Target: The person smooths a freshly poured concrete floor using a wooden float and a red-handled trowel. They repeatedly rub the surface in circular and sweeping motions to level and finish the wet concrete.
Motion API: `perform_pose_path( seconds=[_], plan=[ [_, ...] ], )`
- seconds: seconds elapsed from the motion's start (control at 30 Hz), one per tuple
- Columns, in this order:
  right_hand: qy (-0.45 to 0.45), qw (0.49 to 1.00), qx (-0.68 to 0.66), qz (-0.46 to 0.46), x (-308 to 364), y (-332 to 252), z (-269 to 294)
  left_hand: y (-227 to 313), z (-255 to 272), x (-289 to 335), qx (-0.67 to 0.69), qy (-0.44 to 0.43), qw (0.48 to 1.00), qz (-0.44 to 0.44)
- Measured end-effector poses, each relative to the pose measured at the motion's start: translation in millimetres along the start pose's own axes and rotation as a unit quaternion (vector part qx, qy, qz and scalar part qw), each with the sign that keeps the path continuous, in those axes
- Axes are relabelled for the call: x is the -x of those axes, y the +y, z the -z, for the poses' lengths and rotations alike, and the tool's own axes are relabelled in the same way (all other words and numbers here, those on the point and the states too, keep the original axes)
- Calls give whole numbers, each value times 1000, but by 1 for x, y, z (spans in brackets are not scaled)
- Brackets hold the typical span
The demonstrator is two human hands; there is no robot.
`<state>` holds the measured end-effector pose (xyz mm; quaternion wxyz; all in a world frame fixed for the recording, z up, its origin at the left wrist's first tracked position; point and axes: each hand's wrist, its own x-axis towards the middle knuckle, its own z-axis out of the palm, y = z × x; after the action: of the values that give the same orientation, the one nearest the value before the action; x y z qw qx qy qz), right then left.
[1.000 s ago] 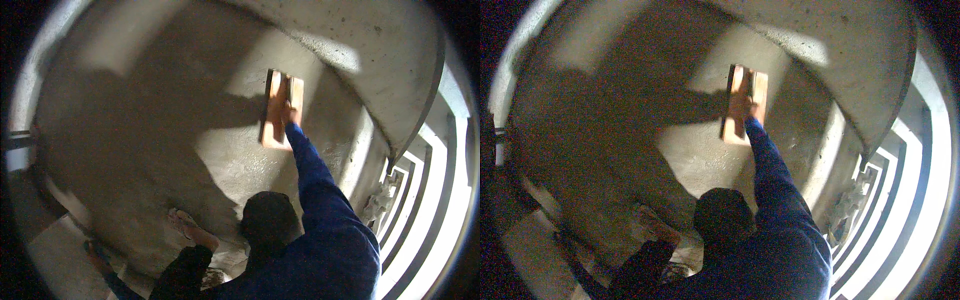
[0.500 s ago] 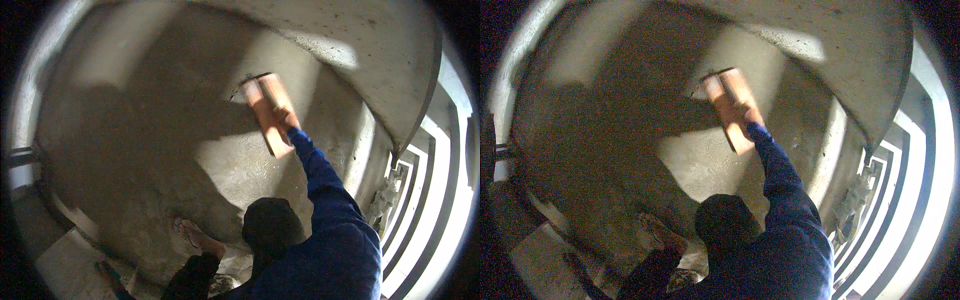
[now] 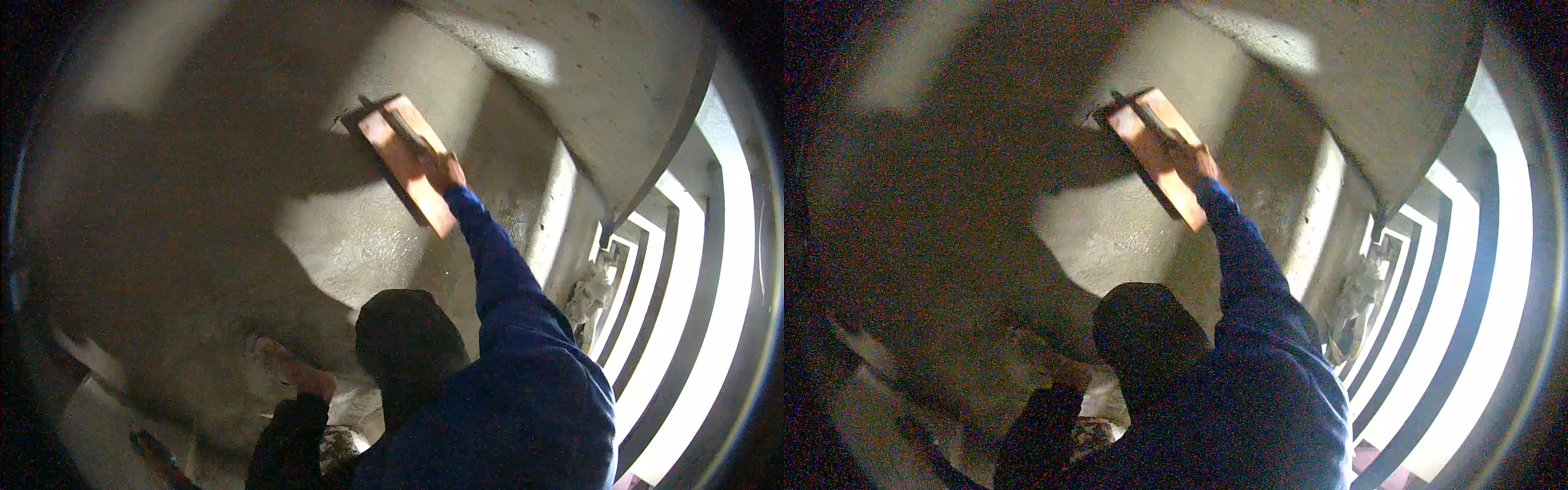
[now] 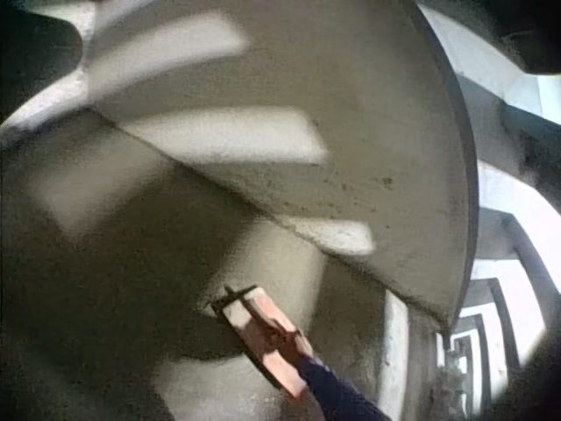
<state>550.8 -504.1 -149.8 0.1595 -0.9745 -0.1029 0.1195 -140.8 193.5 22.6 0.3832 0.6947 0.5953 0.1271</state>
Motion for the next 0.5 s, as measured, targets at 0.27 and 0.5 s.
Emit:
perform_pose_path(
  seconds=[0.27, 0.5],
  plan=[
    [60, 904, -131, -402, 197, 138, 41, -10, -24, 15, -31, 59, 996, 60],
    [97, 929, -123, -336, 118, 151, 1, -10, -25, 18, -39, 68, 995, 67]
  ],
)
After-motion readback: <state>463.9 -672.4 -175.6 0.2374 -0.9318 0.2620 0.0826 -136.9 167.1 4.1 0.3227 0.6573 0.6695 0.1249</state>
